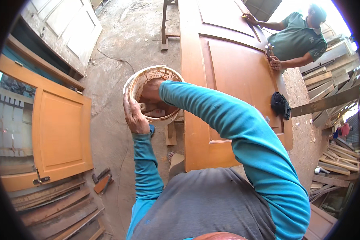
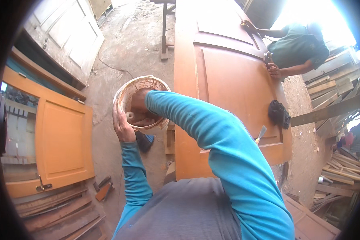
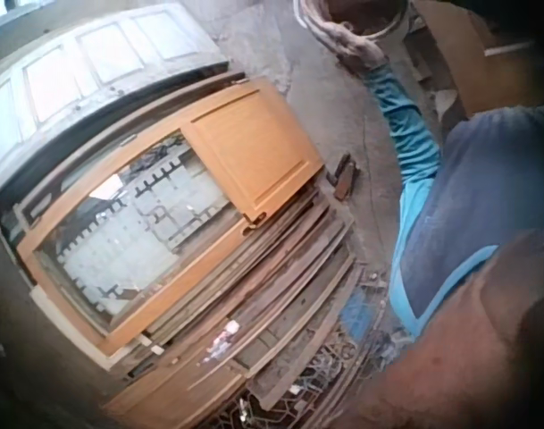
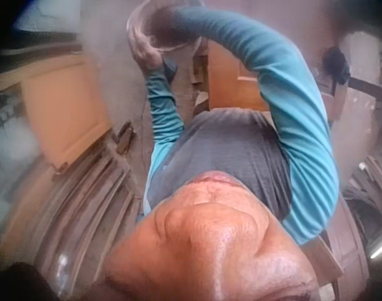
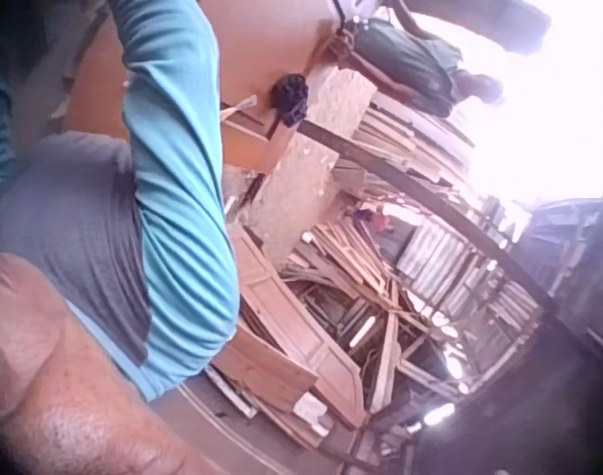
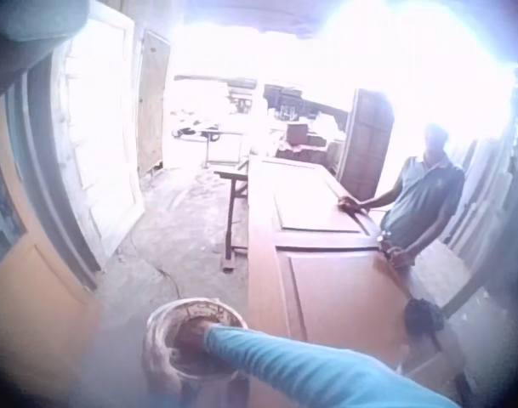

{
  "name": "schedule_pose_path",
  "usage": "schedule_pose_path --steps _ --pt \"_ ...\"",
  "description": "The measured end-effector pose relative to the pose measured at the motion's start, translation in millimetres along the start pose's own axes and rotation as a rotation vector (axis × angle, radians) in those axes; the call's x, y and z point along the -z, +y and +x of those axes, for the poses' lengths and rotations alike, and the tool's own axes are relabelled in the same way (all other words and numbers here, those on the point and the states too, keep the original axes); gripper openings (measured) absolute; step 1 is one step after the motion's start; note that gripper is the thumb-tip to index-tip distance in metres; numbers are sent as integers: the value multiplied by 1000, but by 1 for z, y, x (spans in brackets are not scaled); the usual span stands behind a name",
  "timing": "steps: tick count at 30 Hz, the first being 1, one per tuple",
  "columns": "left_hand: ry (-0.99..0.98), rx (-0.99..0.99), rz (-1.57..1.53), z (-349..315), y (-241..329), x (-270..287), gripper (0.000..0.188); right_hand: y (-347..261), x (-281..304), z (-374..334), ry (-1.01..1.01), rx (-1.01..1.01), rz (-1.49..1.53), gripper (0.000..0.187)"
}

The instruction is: The person applies wood filler to a wooden door using a putty knife and smooths it by hand.

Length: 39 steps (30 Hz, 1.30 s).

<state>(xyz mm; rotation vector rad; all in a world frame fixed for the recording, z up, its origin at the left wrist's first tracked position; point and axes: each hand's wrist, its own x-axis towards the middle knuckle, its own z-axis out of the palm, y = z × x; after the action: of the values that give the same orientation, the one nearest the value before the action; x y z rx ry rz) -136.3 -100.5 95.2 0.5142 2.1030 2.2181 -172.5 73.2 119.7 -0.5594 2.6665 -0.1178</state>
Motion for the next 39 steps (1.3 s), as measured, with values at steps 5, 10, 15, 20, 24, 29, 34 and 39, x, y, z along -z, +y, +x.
schedule_pose_path --steps 5,10,15,20,24,29,34,39 --pt "9 -10 -12 0 6 -8 55 2 -14 6 -14 19 -173 30" --pt "2 -63 59 0 3 0 55 -10 -3 3 -5 -16 -109 32" --pt "12 -187 206 7 -25 8 52 1 2 -23 317 5 -122 34" --pt "43 -40 191 14 -33 16 49 2 48 -80 480 -9 197 17" --pt "160 -43 59 13 -18 6 47 16 53 -172 696 26 295 16" --pt "182 -83 157 10 -18 -2 51 35 -7 -266 583 -212 465 19" --pt "235 -47 150 9 -18 3 60 49 -92 -293 435 -475 683 20" --pt "234 45 53 -4 -5 7 70 53 -131 -273 307 -514 654 18"
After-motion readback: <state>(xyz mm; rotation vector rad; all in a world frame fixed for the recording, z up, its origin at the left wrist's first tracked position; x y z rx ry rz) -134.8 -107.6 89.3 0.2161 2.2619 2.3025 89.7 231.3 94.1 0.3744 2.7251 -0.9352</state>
